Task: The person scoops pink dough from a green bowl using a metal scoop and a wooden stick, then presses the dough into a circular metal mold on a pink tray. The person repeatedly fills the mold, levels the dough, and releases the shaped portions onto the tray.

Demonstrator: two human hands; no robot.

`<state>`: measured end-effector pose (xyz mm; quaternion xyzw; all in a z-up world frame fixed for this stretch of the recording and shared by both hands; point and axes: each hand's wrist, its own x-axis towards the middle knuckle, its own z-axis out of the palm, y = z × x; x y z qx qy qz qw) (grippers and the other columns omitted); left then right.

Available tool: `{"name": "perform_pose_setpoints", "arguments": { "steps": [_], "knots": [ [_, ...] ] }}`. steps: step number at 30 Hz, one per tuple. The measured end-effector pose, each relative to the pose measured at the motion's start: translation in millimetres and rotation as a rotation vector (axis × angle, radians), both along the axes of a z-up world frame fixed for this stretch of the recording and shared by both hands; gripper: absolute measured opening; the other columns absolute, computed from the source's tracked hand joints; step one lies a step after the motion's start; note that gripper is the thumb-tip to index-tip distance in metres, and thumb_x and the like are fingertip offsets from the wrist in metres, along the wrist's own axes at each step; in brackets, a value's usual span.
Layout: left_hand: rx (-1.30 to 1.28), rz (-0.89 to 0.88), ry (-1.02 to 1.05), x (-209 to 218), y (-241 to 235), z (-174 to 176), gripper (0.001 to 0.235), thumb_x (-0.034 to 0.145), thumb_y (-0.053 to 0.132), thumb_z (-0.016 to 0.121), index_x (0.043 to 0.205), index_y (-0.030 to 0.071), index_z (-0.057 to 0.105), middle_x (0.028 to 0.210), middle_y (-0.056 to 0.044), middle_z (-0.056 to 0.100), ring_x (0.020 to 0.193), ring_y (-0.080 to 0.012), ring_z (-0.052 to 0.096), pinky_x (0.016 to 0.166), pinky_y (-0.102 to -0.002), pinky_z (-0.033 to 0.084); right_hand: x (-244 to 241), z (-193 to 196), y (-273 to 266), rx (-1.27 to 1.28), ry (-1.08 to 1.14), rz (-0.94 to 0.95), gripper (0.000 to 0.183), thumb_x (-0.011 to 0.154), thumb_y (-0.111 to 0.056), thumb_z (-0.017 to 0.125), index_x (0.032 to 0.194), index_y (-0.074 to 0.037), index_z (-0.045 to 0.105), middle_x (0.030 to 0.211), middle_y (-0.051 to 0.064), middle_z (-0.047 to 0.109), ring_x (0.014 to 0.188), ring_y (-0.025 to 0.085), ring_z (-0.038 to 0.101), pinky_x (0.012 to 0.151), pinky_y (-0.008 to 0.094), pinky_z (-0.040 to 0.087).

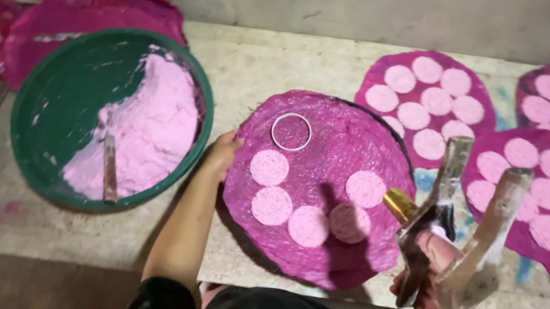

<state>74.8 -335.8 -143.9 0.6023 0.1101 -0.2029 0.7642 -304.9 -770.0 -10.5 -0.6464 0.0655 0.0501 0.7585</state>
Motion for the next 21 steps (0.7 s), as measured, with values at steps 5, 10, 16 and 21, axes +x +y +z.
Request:
{"name": "perform_pose_setpoints", "arguments": {
  "steps": [5, 10, 16, 21],
  "knots": [
    [-0.111, 0.344, -0.059, -119, -7, -12, 0.046, 0.102, 0.011, 0.052, 0.147, 0.006, 0.047, 0.139, -0.011, 0.061, 0.123, -0.0231, 0.059, 0.106, -0.039, 0.046, 12, -34, -15, 0.005, 0.108, 0.039, 0.071, 0.077, -0.035, 0.08, 0.128, -0.003, 0.045, 0.108, 0.015, 0.054, 0.094, 0.023, 0.05, 0.079, 0.037, 0.036],
    [-0.064, 0.365, -0.111, -222, -25, 7, 0.055, 0.095, 0.008, 0.062, 0.146, 0.004, 0.043, 0.141, -0.013, 0.059, 0.126, -0.0221, 0.057, 0.11, -0.037, 0.042, 31, -81, -29, -0.002, 0.317, -0.006, 0.04, 0.072, -0.033, 0.081, 0.09, -0.008, 0.055, 0.067, 0.002, 0.048, 0.045, 0.012, 0.039, 0.037, 0.028, 0.027],
    [0.155, 0.237, -0.196, -245, -29, 46, 0.07, 0.088, 0.007, 0.071, 0.151, 0.0, 0.041, 0.146, -0.015, 0.058, 0.133, -0.0267, 0.054, 0.115, -0.038, 0.039, 41, -93, -14, 0.056, 0.305, 0.009, 0.04, 0.071, -0.028, 0.08, 0.099, -0.012, 0.055, 0.074, -0.001, 0.052, 0.049, 0.008, 0.04, 0.038, 0.025, 0.027],
    [0.793, 0.257, -0.478, -256, -17, 98, 0.122, 0.072, 0.021, 0.09, 0.156, -0.006, 0.005, 0.155, -0.033, 0.02, 0.145, -0.0413, 0.023, 0.119, -0.048, 0.023, 29, -72, 5, 0.096, 0.348, -0.022, 0.067, 0.071, -0.024, 0.082, 0.129, -0.013, 0.051, 0.07, 0.0, 0.049, 0.045, 0.011, 0.042, 0.036, 0.028, 0.032]
  ]
}}
